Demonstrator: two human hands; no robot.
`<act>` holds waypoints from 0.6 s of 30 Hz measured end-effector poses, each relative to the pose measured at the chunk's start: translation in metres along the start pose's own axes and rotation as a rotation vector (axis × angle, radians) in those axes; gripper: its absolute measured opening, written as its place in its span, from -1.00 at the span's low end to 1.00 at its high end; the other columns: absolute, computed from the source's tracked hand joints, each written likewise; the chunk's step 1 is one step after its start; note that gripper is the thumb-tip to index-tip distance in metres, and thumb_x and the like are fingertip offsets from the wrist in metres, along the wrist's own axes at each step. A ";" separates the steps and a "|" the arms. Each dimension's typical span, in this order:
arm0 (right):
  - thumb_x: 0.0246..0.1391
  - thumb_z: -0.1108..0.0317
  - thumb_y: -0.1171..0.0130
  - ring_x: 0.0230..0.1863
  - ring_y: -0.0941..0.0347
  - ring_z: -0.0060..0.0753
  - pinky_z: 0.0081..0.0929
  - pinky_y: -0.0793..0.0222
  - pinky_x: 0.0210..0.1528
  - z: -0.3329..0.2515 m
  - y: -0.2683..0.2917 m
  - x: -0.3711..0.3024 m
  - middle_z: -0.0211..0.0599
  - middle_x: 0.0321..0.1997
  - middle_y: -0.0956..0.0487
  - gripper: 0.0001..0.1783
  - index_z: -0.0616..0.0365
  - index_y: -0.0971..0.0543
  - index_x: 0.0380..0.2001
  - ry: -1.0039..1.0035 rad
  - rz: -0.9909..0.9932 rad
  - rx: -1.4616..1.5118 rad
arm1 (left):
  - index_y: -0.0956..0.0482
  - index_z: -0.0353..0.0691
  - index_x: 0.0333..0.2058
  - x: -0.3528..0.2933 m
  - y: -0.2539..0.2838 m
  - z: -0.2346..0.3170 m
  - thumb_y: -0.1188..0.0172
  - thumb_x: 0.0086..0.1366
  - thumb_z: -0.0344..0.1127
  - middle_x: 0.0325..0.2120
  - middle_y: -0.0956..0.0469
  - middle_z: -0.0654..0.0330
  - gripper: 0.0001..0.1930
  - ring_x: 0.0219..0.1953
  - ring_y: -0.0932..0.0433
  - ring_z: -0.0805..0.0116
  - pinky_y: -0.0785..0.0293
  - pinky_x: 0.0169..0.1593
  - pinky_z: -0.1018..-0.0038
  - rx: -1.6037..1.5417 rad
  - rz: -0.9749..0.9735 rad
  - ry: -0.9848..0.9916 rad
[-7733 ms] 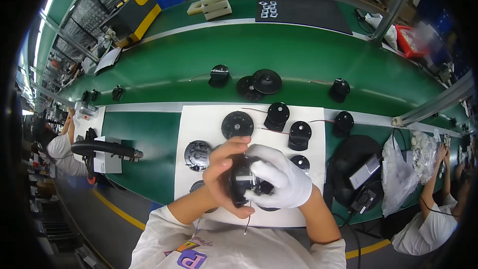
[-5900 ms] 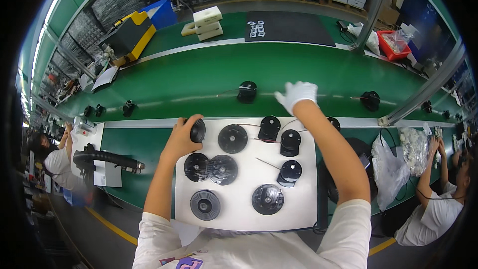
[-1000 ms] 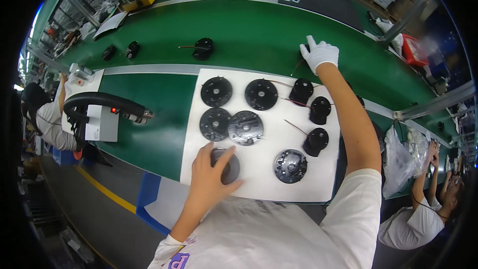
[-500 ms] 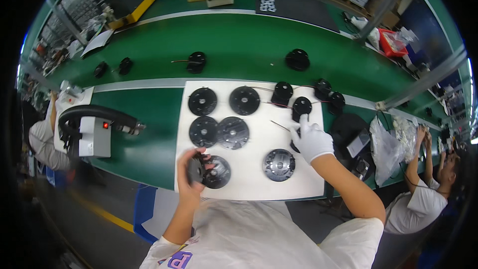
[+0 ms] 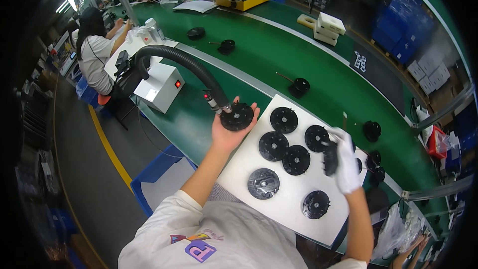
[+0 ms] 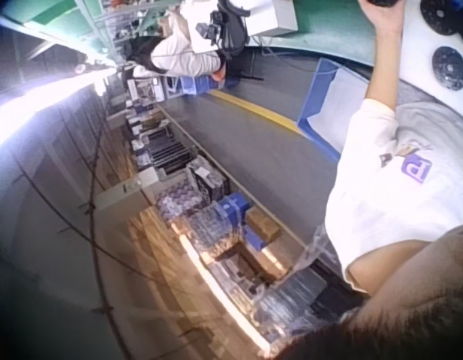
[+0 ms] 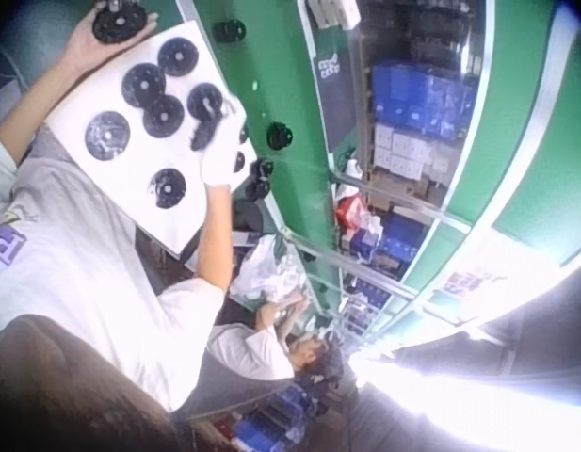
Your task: Assemble circular black lighting components at a factory assembly line.
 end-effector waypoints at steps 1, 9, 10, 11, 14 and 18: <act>0.39 -0.10 0.15 -0.48 -0.38 -0.55 -0.54 -0.38 -0.42 0.002 -0.023 0.021 -0.37 -0.28 -0.48 -0.58 -0.14 -0.48 0.08 -0.041 0.017 0.075 | -0.49 -0.11 0.11 -0.001 0.000 0.001 0.16 0.44 0.05 0.23 -0.30 -0.25 -0.52 0.34 -0.19 -0.23 -0.19 0.33 -0.11 -0.009 -0.003 -0.013; 0.37 -0.26 0.27 -0.58 -0.38 -0.39 -0.58 -0.10 -0.67 0.072 -0.198 0.121 -0.29 -0.25 -0.56 -0.50 -0.24 -0.52 -0.03 -0.612 -0.357 0.663 | -0.42 -0.25 0.13 -0.083 0.032 0.019 -0.03 0.08 -0.17 0.19 -0.32 -0.24 -0.40 0.32 -0.19 -0.30 -0.04 0.37 -0.30 0.001 -0.049 -0.337; 0.37 -0.24 0.26 -0.61 -0.36 -0.39 -0.59 -0.09 -0.68 0.082 -0.209 0.128 -0.23 -0.31 -0.56 -0.52 -0.23 -0.51 -0.05 -0.696 -0.376 0.690 | -0.44 -0.19 0.13 -0.100 0.030 0.020 -0.04 -0.02 -0.22 0.24 -0.25 -0.26 -0.36 0.36 -0.10 -0.33 0.03 0.36 -0.38 0.020 -0.061 -0.290; 0.37 -0.21 0.26 -0.64 -0.34 -0.38 -0.59 -0.07 -0.70 0.090 -0.218 0.132 -0.17 -0.37 -0.56 -0.54 -0.22 -0.51 -0.08 -0.784 -0.401 0.713 | -0.46 -0.14 0.14 -0.118 0.032 0.024 -0.04 -0.11 -0.28 0.29 -0.18 -0.27 -0.31 0.41 -0.01 -0.35 0.11 0.35 -0.46 0.038 -0.072 -0.249; 0.37 -0.16 0.21 -0.64 -0.32 -0.37 -0.61 -0.10 -0.69 0.092 -0.214 0.120 -0.07 -0.44 -0.54 -0.57 -0.24 -0.51 0.00 -0.735 -0.503 0.966 | -0.53 0.01 0.12 -0.158 0.040 0.030 -0.08 0.01 -0.24 0.38 -0.02 -0.26 -0.41 0.47 0.19 -0.35 0.00 0.25 -0.53 -0.006 -0.156 -0.126; 0.36 -0.17 0.19 -0.66 -0.31 -0.32 -0.58 -0.12 -0.70 0.086 -0.200 0.109 0.07 -0.38 -0.56 -0.55 -0.29 -0.47 0.13 -0.670 -0.593 1.082 | -0.50 0.06 0.15 -0.175 0.050 0.047 -0.01 0.26 -0.09 0.38 -0.11 -0.09 -0.53 0.48 0.12 -0.21 -0.10 0.25 -0.43 -0.177 -0.239 -0.133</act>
Point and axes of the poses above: each hand's wrist, its own x-axis towards the middle knuckle, its own y-axis out of the back of the hand, z = x × y, the point moved 1 cm from there along x, towards the middle knuckle
